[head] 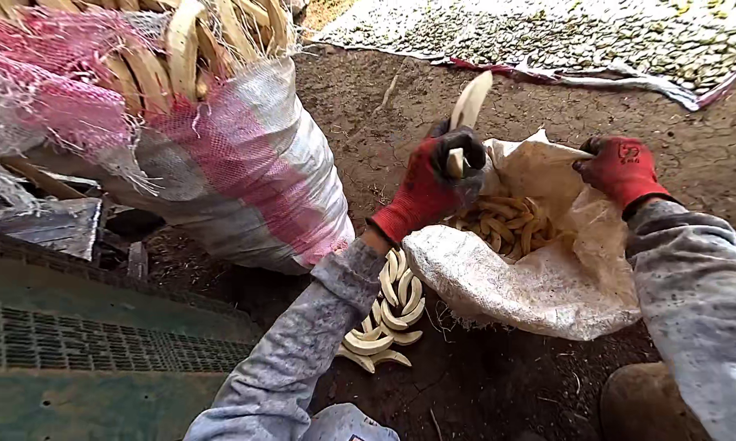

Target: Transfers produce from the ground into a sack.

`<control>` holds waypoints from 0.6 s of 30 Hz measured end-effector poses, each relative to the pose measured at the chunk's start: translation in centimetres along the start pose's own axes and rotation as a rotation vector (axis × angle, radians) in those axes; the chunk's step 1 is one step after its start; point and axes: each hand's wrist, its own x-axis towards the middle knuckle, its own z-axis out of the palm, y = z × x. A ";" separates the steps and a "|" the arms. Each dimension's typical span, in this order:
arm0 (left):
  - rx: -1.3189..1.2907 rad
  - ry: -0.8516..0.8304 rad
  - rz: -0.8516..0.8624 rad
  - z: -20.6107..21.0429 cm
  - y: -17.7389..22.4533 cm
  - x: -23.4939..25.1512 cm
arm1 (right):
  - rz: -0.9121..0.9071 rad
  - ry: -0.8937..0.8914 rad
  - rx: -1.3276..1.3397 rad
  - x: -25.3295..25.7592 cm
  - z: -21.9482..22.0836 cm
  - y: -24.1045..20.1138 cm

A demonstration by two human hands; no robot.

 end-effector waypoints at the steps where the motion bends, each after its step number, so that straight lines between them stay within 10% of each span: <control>1: 0.130 -0.279 -0.068 0.7 0.8 1.6 | -0.002 0.064 0.026 0.4 -1.3 -0.7; 4: 0.316 -0.548 -0.138 1.2 -1.1 3.2 | -0.018 0.189 0.107 1.4 -4.8 -1.0; 7: 0.143 0.022 -0.213 -1.3 -7.6 -0.4 | -0.093 0.215 0.178 1.9 -4.6 1.1; 9: 0.310 0.275 -0.594 -2.5 -12.7 -4.4 | -0.090 0.200 0.195 2.1 -3.7 2.4; 13: 0.654 -0.135 -0.929 -0.9 -20.4 -14.3 | -0.043 0.161 0.218 2.4 -2.6 3.0; 15: 0.590 -0.516 -1.202 -0.2 -18.6 -12.8 | -0.048 0.149 0.213 2.7 -2.0 2.9; 18: 0.588 -0.609 -1.283 1.2 -16.2 -11.0 | -0.058 0.109 0.177 3.1 -1.0 2.8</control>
